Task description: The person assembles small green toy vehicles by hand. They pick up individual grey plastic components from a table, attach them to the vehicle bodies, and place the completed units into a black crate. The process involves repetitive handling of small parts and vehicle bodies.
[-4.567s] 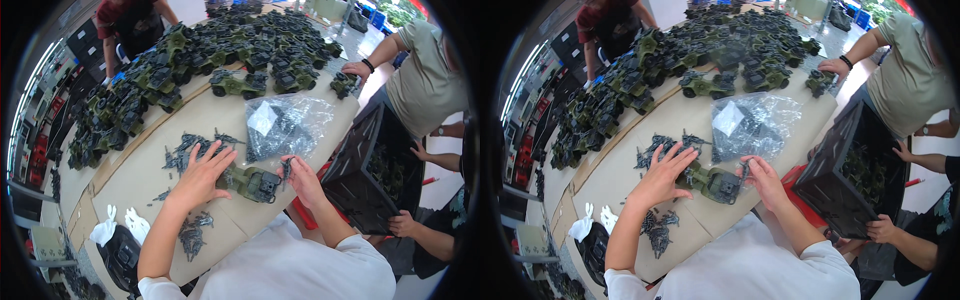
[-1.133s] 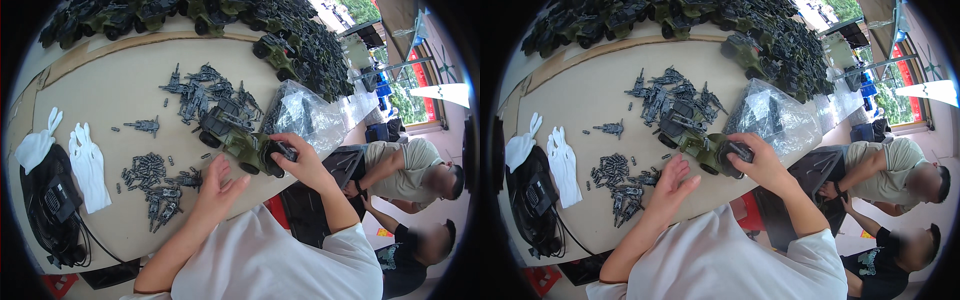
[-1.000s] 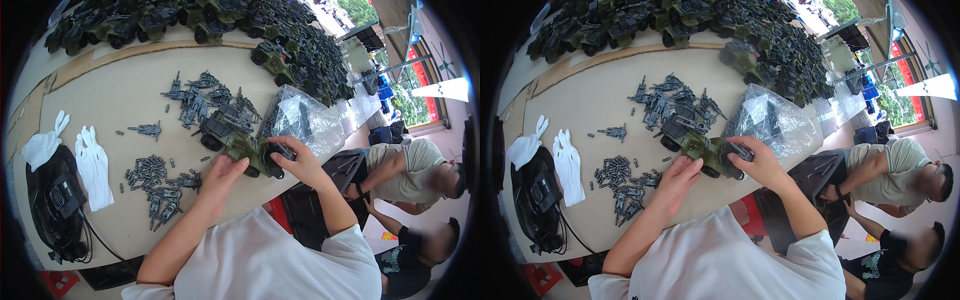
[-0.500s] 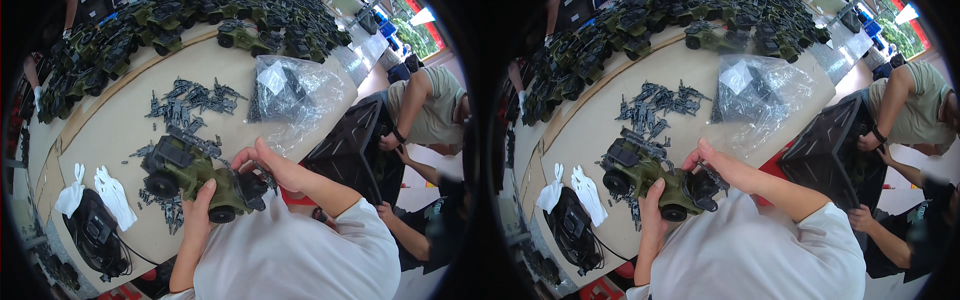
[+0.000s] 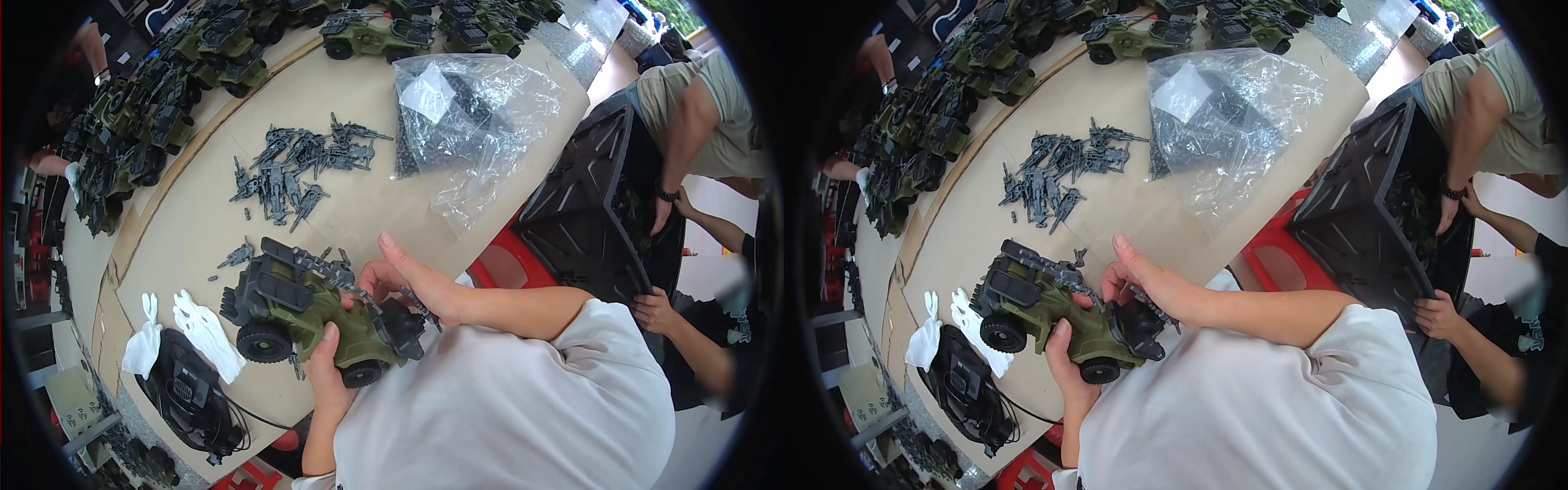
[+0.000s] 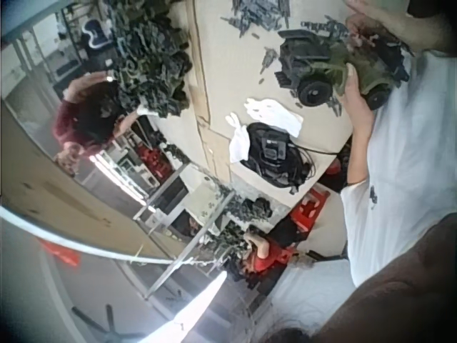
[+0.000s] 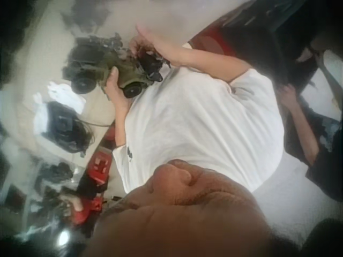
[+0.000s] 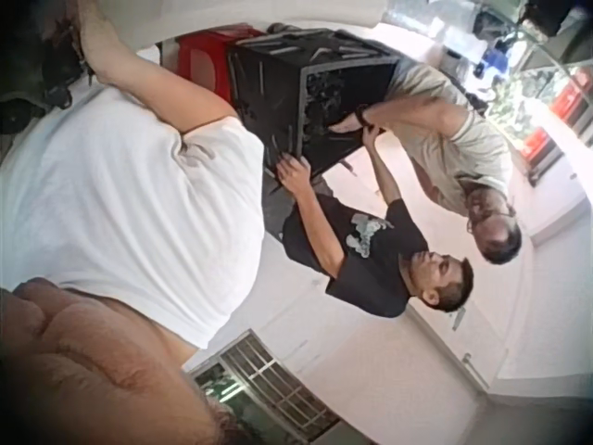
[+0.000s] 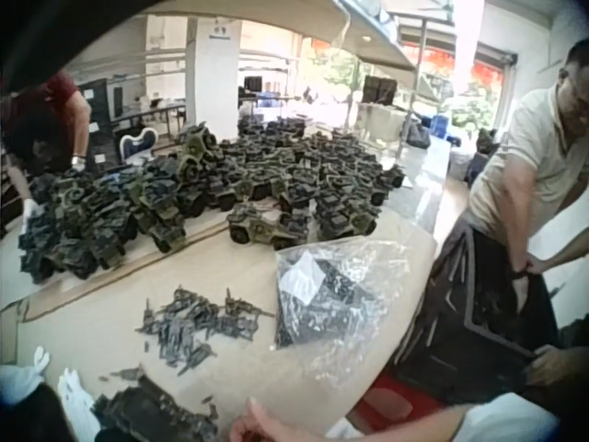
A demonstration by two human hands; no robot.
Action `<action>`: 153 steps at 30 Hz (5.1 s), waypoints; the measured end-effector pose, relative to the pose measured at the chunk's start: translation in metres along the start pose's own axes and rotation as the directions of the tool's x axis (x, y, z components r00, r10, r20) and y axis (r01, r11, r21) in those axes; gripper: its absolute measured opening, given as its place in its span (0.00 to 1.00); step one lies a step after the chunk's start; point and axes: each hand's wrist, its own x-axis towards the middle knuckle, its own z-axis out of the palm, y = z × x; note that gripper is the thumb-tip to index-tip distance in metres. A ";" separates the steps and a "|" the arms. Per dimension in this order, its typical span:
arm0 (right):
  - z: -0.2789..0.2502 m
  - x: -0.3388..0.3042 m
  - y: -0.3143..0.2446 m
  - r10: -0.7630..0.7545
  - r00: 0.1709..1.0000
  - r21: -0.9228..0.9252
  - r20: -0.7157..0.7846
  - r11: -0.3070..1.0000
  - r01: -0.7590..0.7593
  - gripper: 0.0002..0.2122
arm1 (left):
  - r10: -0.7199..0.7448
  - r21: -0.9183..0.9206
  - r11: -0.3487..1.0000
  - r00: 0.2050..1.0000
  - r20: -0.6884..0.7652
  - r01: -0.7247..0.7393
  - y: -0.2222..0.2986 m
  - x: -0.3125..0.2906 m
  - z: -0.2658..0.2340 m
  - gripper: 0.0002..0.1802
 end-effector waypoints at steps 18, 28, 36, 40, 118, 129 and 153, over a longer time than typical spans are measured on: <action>0.011 -0.007 0.011 -0.036 0.991 0.076 -0.127 0.996 0.045 0.36 | 0.043 0.416 0.908 0.999 0.017 -0.046 -0.014 -0.018 -0.029 0.18; 0.010 -0.012 0.015 -0.105 0.987 0.025 -0.123 0.994 0.109 0.33 | 0.104 0.423 0.898 0.993 0.059 -0.119 -0.024 -0.021 -0.037 0.18; 0.014 -0.010 0.016 -0.104 0.983 0.043 -0.151 0.993 0.111 0.32 | 0.094 0.397 0.913 0.995 0.020 -0.094 -0.036 -0.016 -0.046 0.19; 0.004 -0.009 0.016 -0.066 0.993 0.009 -0.099 0.998 0.068 0.33 | 0.008 0.253 0.968 1.000 -0.005 -0.007 -0.028 -0.006 -0.035 0.22; -0.045 0.033 -0.018 -0.428 0.903 -0.726 -0.032 0.631 0.273 0.14 | 0.673 0.823 0.567 0.592 -0.444 -0.027 0.267 0.366 -0.035 0.60; -0.060 0.031 -0.041 -0.396 0.880 0.126 -0.262 0.890 0.438 0.12 | 0.936 0.459 0.348 0.274 -0.221 -0.818 0.226 0.251 -0.023 0.38; -0.039 0.130 -0.068 -0.677 0.736 -0.082 0.010 0.733 0.675 0.19 | 0.537 0.002 0.812 0.748 0.390 -0.584 0.063 0.071 -0.036 0.37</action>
